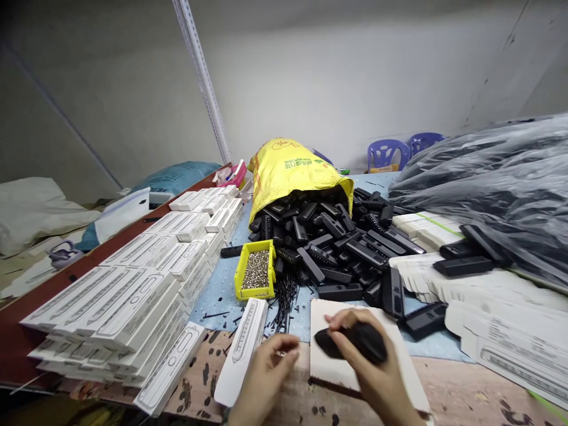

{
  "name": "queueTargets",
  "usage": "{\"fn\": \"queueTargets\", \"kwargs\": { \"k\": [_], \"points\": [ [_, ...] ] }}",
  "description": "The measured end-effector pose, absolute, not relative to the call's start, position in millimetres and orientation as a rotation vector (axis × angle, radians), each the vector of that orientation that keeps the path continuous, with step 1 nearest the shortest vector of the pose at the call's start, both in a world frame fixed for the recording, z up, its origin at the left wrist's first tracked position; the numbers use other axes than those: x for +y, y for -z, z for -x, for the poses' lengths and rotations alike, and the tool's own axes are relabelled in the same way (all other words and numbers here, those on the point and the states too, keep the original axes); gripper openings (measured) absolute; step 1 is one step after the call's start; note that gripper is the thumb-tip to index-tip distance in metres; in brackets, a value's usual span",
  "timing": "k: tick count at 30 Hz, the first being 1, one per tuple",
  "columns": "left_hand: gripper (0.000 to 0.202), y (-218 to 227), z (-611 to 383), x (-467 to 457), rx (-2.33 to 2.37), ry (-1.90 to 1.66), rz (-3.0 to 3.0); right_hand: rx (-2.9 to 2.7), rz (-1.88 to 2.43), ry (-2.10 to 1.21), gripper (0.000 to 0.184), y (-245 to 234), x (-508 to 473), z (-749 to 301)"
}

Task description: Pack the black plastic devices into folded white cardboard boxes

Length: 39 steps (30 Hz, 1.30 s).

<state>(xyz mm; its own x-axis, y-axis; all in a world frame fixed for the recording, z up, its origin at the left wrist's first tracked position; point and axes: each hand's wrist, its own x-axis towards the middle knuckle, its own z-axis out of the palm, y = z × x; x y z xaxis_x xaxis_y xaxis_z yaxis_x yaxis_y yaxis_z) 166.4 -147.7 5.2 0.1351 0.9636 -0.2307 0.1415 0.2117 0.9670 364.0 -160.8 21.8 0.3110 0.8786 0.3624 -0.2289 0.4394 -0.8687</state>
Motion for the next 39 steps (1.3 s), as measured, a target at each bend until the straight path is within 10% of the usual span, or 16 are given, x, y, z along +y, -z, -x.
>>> {"fn": "queueTargets", "kwargs": {
  "k": [8,14,24,30,39],
  "points": [
    [0.075,-15.3,-110.2,-110.8,2.107,-0.631,-1.884,-1.107,1.190,-0.824,0.023,24.4,-145.2,-389.0],
    [0.090,-45.3,-87.5,-133.2,1.423,-1.282,-1.226,-0.151,0.660,-1.135,0.033,-48.4,-139.4,-355.6],
    [0.066,-23.8,-96.7,-154.2,0.853,-1.561,-0.834,-0.300,0.658,-1.410,0.024,-56.6,-120.9,-300.9],
    [0.052,-36.8,-115.7,-166.9,0.896,-1.509,-1.040,-0.336,0.741,-1.692,0.024,-52.5,-130.6,-313.1],
    [0.101,-79.5,-110.4,-160.0,1.375,-0.846,-1.868,-0.989,0.837,-1.260,0.057,-67.7,-126.7,-319.6]
  ]
}}
